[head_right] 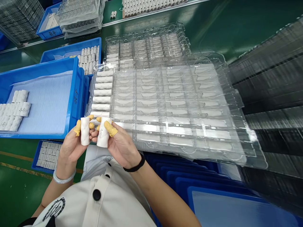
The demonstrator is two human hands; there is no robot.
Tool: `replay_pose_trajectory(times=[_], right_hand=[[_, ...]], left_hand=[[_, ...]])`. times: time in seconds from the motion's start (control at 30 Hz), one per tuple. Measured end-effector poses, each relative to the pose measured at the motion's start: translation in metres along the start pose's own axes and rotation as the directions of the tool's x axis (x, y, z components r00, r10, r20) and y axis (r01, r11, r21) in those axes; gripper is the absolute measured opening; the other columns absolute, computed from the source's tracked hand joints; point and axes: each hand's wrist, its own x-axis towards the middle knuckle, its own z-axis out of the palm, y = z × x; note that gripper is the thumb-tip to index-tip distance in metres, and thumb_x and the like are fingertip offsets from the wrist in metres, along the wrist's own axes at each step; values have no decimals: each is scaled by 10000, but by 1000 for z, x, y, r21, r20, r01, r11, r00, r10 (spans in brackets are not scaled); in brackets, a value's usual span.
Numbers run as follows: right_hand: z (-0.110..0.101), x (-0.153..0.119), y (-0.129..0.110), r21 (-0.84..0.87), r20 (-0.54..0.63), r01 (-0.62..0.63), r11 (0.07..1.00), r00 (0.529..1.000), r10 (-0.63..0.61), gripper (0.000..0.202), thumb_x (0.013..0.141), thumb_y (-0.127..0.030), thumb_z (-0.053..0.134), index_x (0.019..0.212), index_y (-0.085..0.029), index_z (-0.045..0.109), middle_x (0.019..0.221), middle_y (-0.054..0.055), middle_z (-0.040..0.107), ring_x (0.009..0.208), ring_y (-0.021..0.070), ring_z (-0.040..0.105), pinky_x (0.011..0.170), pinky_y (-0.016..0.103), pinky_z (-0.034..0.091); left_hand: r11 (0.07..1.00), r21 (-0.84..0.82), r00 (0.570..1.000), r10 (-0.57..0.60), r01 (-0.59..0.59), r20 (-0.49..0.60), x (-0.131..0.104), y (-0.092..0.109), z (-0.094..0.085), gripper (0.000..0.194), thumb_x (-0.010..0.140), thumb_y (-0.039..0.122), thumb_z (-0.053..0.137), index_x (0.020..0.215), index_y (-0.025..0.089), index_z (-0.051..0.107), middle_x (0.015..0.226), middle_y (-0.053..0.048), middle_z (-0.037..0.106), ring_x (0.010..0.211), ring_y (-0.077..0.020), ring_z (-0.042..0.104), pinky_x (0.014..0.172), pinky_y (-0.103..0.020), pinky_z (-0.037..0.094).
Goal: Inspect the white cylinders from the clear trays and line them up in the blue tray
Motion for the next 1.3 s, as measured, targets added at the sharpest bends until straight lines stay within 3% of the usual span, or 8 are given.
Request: replay_pose_trajectory(times=[0.2, 0.37, 0.53, 0.83, 0.97, 1.1, 1.2, 1.3], right_hand=[[3, 2, -2, 46, 27, -16, 999, 1000, 15, 350, 982, -433, 487, 1074, -160, 686, 871, 54, 701, 785, 165, 647, 882, 382, 524], [1, 1, 1, -43, 78, 29, 999, 997, -25, 223, 870, -367, 692, 967, -166, 686, 864, 41, 698, 810, 162, 644, 899, 367, 509], [-1, 2, 2, -60, 7, 3, 998, 1000, -2, 260, 769, -367, 810, 856, -174, 660, 729, 0, 665, 676, 130, 626, 710, 298, 526], [3, 3, 0, 25, 25, -29, 999, 999, 29, 369, 932, -497, 561, 1016, -153, 665, 891, 63, 698, 829, 186, 658, 847, 393, 537], [3, 2, 4, -102, -28, 28, 994, 999, -31, 358, 847, -477, 682, 1031, -173, 639, 939, 56, 684, 887, 193, 647, 841, 378, 524], [5, 3, 17, -319, -128, 107, 942, 980, -154, 529, 677, -405, 837, 1097, -223, 573, 1029, 25, 654, 945, 187, 620, 853, 352, 514], [5, 4, 26, -473, -100, 127, 872, 976, -196, 631, 622, -295, 855, 1156, -242, 523, 1119, 40, 636, 1055, 212, 605, 976, 392, 480], [3, 3, 28, -542, -56, 146, 827, 976, -209, 663, 664, -254, 808, 1244, -258, 486, 1279, 69, 594, 1191, 240, 568, 1062, 431, 433]], left_hand=[[998, -42, 997, -48, 45, -61, 0, 3, 5, 492, 1047, 331, 272, 887, 101, 678, 685, -69, 633, 562, -114, 586, 556, -220, 512], [998, -54, 999, -39, 39, 1, 0, 2, 2, 453, 1032, 390, 341, 941, 107, 682, 646, -50, 608, 547, -114, 565, 567, -223, 506], [999, -28, 997, -25, 27, 71, -1, 0, -2, 399, 1003, 433, 426, 988, 123, 677, 646, -35, 579, 572, -119, 550, 578, -229, 508], [999, -29, 1000, -26, 26, -12, 3, -1, -3, 383, 1019, 371, 404, 1042, 101, 675, 752, -66, 660, 610, -121, 611, 599, -226, 520], [1000, -4, 1000, 30, -30, 7, 2, -3, -2, 332, 994, 381, 477, 1057, 117, 668, 708, -37, 634, 600, -122, 594, 594, -243, 511], [983, 54, 984, 176, -175, -9, -1, -5, 5, 261, 917, 344, 633, 1082, 145, 674, 702, -9, 635, 627, -113, 601, 616, -229, 509], [959, 107, 964, 266, -263, -9, -2, -6, 9, 302, 828, 373, 743, 1043, 168, 690, 738, 0, 654, 654, -111, 618, 683, -242, 531], [941, 109, 946, 325, -322, -15, -3, -5, 10, 325, 793, 384, 777, 1043, 193, 695, 775, 4, 660, 686, -108, 626, 720, -243, 533]])
